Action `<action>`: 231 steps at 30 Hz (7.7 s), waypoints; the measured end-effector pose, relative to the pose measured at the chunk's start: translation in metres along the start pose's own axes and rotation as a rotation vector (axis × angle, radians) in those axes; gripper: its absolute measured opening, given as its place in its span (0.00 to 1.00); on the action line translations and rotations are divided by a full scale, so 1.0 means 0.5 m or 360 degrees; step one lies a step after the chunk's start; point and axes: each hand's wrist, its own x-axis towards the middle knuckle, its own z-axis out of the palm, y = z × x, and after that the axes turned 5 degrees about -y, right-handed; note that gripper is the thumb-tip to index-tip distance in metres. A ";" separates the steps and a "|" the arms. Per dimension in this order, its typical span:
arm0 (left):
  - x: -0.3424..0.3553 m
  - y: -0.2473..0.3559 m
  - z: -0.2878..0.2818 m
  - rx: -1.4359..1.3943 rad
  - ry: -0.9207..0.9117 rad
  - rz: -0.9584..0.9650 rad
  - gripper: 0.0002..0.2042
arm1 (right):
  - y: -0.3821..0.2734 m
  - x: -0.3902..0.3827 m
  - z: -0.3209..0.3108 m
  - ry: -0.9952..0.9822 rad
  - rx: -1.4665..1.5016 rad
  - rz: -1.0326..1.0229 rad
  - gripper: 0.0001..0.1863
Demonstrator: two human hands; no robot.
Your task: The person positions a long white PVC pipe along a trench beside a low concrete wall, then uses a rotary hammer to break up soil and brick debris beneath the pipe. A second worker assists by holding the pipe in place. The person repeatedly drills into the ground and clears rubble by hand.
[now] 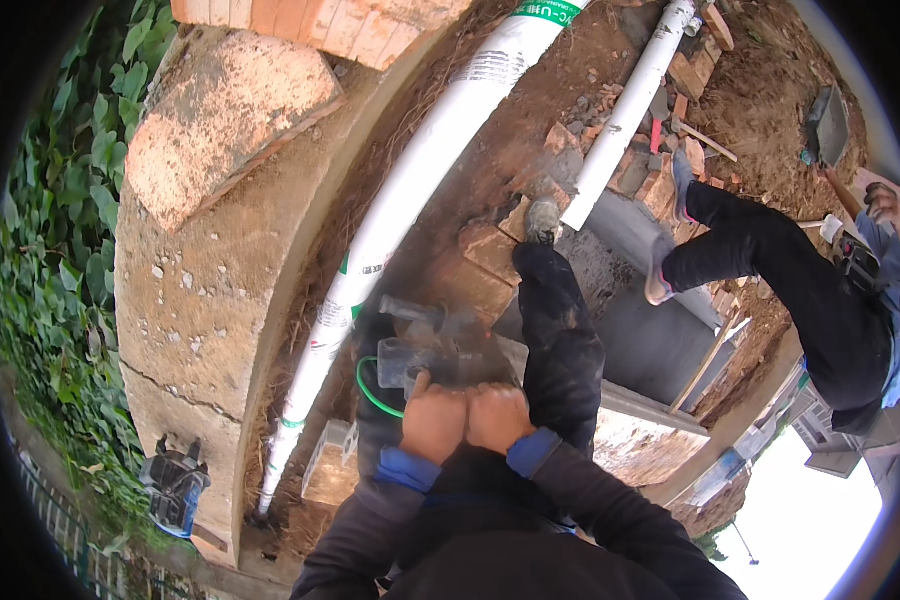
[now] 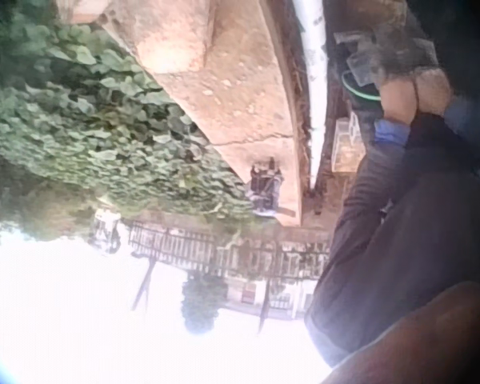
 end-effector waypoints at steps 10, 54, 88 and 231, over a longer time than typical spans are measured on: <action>0.044 0.005 -0.050 0.0212 -0.0158 0.0285 0.05 | -0.002 -0.016 0.001 0.0340 0.0216 0.0230 0.09; 0.180 -0.198 -0.104 0.0146 -0.0221 0.0304 0.12 | -0.013 0.228 -0.065 -0.0094 0.0258 0.0118 0.09; 0.062 -0.059 -0.098 -0.0086 0.0017 0.0087 0.05 | -0.019 0.086 -0.049 -0.0051 0.0179 0.0058 0.11; 0.469 -0.101 0.470 -0.3273 -0.0002 -0.0348 0.18 | 0.159 0.233 -0.260 -0.0550 0.0753 0.0489 0.11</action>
